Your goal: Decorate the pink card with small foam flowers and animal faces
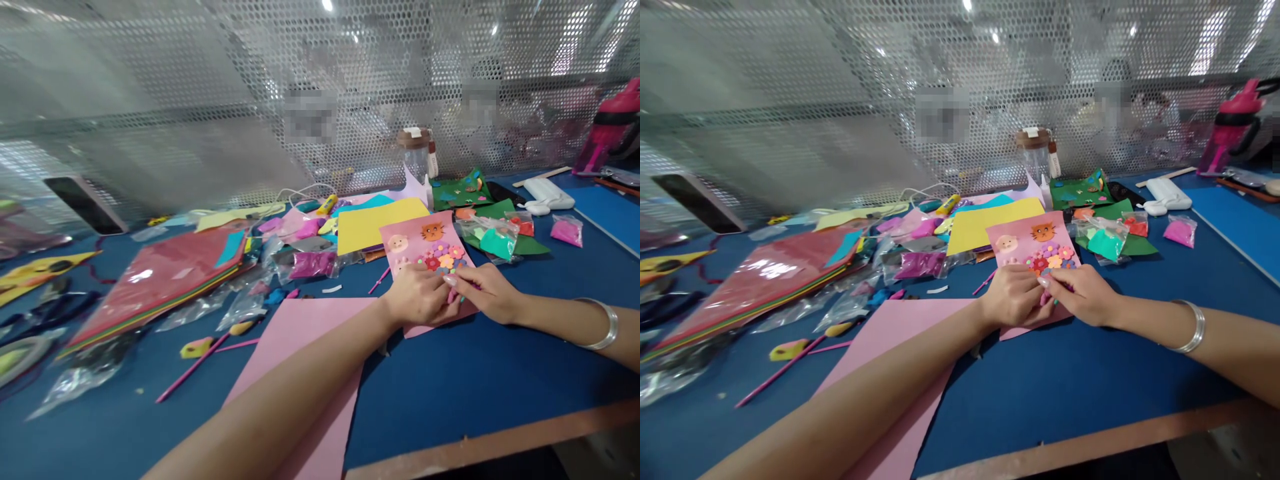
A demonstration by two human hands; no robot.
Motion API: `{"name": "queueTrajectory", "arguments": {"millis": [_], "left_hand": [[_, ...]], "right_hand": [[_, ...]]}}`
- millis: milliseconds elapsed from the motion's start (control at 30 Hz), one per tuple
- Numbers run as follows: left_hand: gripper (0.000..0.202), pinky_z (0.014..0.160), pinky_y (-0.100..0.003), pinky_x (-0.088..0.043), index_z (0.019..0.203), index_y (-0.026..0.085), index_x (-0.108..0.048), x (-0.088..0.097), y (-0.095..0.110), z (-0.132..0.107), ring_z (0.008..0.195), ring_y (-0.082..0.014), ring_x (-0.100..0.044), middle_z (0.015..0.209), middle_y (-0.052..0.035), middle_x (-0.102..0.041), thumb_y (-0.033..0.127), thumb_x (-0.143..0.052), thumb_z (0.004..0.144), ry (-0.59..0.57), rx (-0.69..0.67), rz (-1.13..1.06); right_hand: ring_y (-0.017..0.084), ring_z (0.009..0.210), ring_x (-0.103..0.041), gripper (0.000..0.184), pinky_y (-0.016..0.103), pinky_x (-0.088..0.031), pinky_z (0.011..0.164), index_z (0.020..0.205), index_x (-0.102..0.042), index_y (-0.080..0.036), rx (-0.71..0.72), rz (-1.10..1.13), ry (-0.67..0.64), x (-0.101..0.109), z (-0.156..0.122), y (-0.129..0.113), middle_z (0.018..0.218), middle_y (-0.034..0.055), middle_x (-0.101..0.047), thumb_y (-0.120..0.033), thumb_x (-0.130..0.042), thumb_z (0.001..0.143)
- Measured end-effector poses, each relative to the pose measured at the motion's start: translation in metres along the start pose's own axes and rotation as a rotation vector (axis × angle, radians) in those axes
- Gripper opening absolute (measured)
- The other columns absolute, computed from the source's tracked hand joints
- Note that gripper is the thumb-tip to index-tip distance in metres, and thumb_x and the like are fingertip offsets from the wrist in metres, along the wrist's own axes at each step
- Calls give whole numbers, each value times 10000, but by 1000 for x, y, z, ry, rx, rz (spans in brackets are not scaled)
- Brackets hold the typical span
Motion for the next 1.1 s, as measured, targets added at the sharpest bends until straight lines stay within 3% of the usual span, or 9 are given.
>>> {"name": "queueTrajectory", "arguments": {"millis": [233,533,733,1100], "left_hand": [[365,375,-231,-236,488,154,-430,5,0,1,325,-74,-387,381,38,-483,282,-415,829,62,-19,28],[360,380,-235,-231,439,159,-375,0,0,-4,321,-84,-350,360,18,-425,191,-347,796,14,-28,-1],[402,363,-246,-220,442,173,-343,-1,-3,-5,320,-90,-319,355,11,-391,221,-275,835,2,0,-57],[352,382,-246,-264,439,172,-379,-2,1,-2,347,-98,-331,403,1,-427,211,-307,781,-54,-50,-108]], "right_hand": [[96,584,-561,367,200,-392,588,668,-519,-147,-13,123,-47,-3,-1,1,624,19,-602,-318,-290,898],[63,444,-359,354,194,-266,469,596,-445,-150,17,-54,-55,-2,0,-3,487,-37,-410,-380,-361,851],[72,455,-362,375,200,-247,470,669,-487,-147,-34,-75,-107,-6,-1,-2,514,-26,-439,-475,-386,820],[56,431,-264,286,190,-227,449,597,-319,-176,101,-67,31,3,-3,-10,497,-53,-335,-308,-357,848]]}}
Point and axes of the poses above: each hand's wrist, its own z-axis towards the middle knuckle, its own x-axis out of the back of the hand, y = z × x, the point moved 8 cm from there along z, towards the middle knuckle
